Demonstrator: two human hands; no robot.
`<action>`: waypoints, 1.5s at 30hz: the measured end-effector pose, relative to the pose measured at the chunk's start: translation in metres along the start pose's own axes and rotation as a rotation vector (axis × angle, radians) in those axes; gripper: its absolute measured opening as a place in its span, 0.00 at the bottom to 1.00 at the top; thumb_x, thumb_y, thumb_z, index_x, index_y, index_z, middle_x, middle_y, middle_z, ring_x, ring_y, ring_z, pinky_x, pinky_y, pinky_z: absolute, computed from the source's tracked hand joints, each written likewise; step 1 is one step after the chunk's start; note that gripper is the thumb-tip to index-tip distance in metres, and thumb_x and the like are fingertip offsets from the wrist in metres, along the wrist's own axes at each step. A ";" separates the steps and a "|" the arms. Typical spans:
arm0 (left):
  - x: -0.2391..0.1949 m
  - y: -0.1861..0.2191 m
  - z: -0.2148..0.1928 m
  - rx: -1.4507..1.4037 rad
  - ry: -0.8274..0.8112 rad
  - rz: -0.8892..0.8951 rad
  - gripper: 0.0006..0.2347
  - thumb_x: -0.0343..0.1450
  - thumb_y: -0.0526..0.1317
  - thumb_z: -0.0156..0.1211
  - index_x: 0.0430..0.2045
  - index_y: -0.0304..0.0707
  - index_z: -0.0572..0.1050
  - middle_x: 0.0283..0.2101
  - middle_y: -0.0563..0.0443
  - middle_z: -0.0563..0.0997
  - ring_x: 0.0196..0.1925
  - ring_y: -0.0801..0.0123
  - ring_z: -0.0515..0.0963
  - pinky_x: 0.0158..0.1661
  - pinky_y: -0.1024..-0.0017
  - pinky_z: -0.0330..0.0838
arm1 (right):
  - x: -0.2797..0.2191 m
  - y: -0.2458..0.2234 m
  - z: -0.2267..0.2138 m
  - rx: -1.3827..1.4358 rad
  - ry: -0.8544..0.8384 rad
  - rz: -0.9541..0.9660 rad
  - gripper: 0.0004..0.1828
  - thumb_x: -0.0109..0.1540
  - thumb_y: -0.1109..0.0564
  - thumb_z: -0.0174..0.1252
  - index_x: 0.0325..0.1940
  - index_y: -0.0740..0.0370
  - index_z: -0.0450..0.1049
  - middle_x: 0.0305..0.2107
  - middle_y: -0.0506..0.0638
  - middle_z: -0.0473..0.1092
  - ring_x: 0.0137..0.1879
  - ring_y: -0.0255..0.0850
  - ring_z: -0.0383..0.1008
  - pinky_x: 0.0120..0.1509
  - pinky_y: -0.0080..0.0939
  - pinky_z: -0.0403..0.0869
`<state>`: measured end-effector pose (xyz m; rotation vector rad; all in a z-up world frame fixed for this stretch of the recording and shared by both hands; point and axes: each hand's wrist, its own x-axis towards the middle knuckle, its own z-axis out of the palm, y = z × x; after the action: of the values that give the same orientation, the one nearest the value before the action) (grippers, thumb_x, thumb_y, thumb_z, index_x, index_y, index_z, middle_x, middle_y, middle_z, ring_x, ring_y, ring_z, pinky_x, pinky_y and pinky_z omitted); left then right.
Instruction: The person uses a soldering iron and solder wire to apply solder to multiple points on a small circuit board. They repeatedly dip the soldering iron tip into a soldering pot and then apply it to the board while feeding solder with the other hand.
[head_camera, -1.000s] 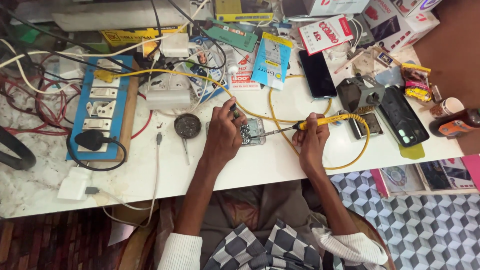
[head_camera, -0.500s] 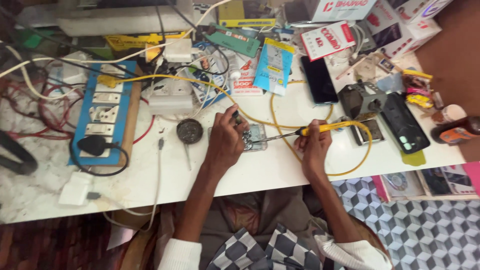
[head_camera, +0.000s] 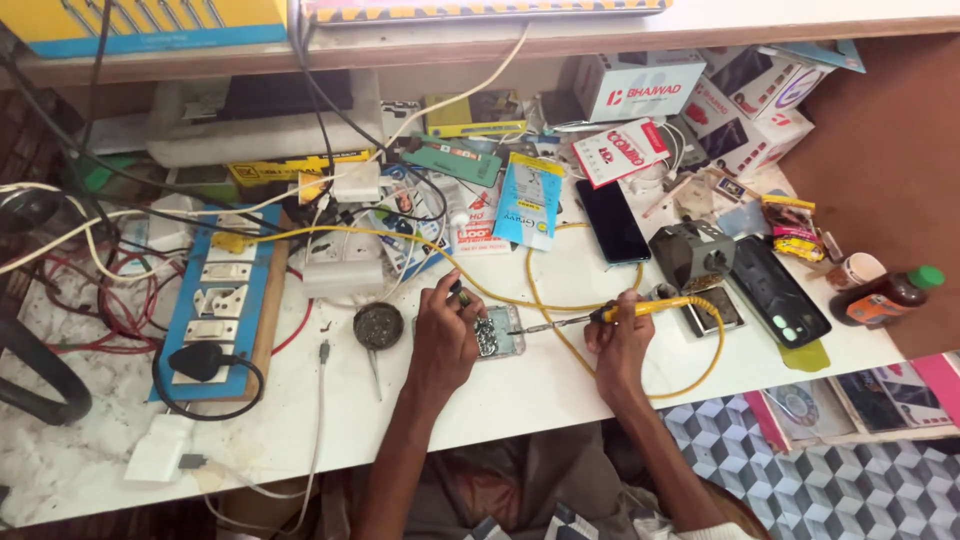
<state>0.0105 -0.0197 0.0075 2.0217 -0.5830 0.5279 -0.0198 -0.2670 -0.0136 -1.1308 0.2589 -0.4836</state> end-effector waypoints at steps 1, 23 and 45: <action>-0.002 0.000 0.002 -0.012 0.040 0.045 0.18 0.75 0.30 0.51 0.58 0.18 0.58 0.32 0.47 0.83 0.42 0.53 0.73 0.53 0.59 0.65 | 0.002 0.001 -0.001 -0.006 -0.011 -0.003 0.20 0.71 0.42 0.51 0.37 0.57 0.59 0.15 0.42 0.52 0.16 0.31 0.54 0.19 0.33 0.56; -0.022 -0.001 0.004 -0.485 0.128 -0.201 0.20 0.81 0.36 0.39 0.65 0.31 0.43 0.33 0.44 0.74 0.37 0.68 0.74 0.46 0.69 0.70 | 0.037 -0.024 -0.032 0.156 -0.296 0.099 0.15 0.70 0.43 0.54 0.44 0.54 0.63 0.29 0.42 0.65 0.22 0.30 0.55 0.24 0.32 0.56; -0.037 -0.006 -0.011 -0.298 0.029 -0.085 0.21 0.77 0.25 0.39 0.63 0.30 0.40 0.38 0.41 0.77 0.41 0.63 0.78 0.51 0.68 0.70 | -0.022 -0.033 -0.031 0.391 -0.242 0.133 0.13 0.73 0.46 0.44 0.39 0.53 0.64 0.24 0.41 0.62 0.18 0.30 0.50 0.31 0.32 0.60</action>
<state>-0.0173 -0.0002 -0.0126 1.7454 -0.5226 0.3939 -0.0604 -0.2922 0.0023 -0.7737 0.0239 -0.2603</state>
